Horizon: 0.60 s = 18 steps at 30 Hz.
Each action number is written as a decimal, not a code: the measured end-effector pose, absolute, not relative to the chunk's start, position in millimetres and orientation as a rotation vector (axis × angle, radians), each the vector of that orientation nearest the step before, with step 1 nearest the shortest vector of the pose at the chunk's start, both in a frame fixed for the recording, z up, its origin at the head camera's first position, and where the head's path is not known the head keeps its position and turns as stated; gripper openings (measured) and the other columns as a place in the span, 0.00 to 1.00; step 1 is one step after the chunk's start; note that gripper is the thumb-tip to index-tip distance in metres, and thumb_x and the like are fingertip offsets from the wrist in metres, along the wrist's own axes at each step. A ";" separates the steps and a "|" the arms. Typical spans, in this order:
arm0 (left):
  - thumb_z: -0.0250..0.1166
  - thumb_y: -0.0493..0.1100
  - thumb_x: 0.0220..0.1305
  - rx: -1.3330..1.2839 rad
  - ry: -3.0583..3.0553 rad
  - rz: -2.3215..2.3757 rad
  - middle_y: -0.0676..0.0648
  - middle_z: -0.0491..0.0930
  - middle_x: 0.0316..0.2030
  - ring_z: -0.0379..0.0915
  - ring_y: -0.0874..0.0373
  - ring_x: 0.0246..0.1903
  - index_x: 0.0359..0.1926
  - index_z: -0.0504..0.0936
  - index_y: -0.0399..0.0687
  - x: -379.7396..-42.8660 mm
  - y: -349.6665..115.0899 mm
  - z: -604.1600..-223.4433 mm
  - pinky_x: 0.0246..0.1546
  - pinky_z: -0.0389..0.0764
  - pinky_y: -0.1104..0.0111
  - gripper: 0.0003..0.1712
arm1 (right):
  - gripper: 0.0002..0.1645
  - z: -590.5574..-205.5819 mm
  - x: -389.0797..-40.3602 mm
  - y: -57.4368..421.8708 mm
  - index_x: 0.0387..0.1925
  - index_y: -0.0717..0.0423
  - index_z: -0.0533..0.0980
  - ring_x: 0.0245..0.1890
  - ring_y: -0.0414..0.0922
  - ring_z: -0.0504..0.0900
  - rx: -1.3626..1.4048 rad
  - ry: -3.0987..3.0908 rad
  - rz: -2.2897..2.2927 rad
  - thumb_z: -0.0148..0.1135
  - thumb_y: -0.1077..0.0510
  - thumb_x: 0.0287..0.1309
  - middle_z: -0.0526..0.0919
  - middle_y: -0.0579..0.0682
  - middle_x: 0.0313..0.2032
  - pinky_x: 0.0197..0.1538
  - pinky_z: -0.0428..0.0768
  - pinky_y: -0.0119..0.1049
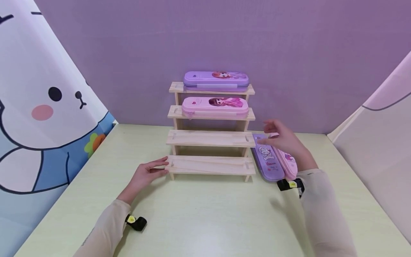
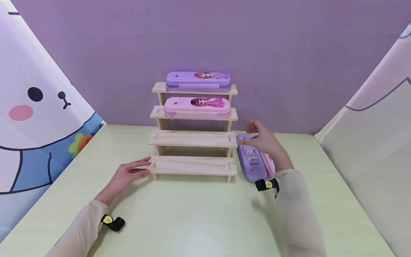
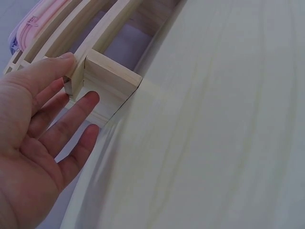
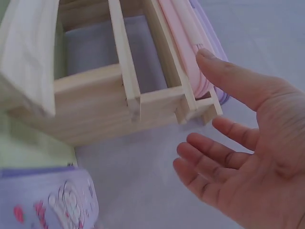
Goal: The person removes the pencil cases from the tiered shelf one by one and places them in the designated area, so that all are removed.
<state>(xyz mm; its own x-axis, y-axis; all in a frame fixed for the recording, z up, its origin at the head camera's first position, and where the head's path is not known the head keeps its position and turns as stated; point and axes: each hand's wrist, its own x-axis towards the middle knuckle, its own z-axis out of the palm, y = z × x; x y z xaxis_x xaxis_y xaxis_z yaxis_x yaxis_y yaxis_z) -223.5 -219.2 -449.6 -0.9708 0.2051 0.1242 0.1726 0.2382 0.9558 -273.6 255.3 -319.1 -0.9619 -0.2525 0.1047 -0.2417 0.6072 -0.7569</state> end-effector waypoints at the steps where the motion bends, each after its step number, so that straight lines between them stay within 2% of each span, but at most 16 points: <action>1: 0.70 0.31 0.61 0.374 2.450 1.887 0.36 0.69 0.66 0.83 0.66 0.43 0.56 0.81 0.29 -223.1 -219.0 -449.3 0.45 0.82 0.73 0.22 | 0.49 -318.3 -276.2 253.1 0.72 0.62 0.58 0.63 0.62 0.68 -0.440 2.801 -1.342 0.74 0.52 0.57 0.70 0.66 0.62 0.65 0.67 0.61; 11: 0.70 0.31 0.61 0.392 2.460 1.893 0.35 0.69 0.66 0.83 0.63 0.44 0.55 0.80 0.28 -219.5 -218.9 -446.4 0.44 0.83 0.72 0.21 | 0.47 -308.6 -295.9 231.2 0.71 0.64 0.59 0.60 0.62 0.71 -0.464 2.804 -1.528 0.74 0.57 0.55 0.72 0.66 0.59 0.65 0.68 0.57; 18: 0.69 0.30 0.61 0.406 2.465 1.901 0.34 0.69 0.65 0.83 0.64 0.43 0.55 0.80 0.28 -220.0 -218.2 -446.2 0.44 0.83 0.72 0.21 | 0.47 -303.2 -308.4 220.2 0.70 0.60 0.61 0.61 0.57 0.70 -0.340 2.757 -1.718 0.76 0.56 0.54 0.71 0.61 0.60 0.66 0.69 0.53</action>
<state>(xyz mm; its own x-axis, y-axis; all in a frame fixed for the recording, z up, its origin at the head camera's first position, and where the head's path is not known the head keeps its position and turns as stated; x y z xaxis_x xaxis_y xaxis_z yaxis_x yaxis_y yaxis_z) -220.0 -218.2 -446.2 -0.9665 0.2046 0.1549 0.2018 0.2333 0.9512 -308.4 220.2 -303.2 -0.9706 -0.1098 0.2142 -0.2407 0.4275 -0.8714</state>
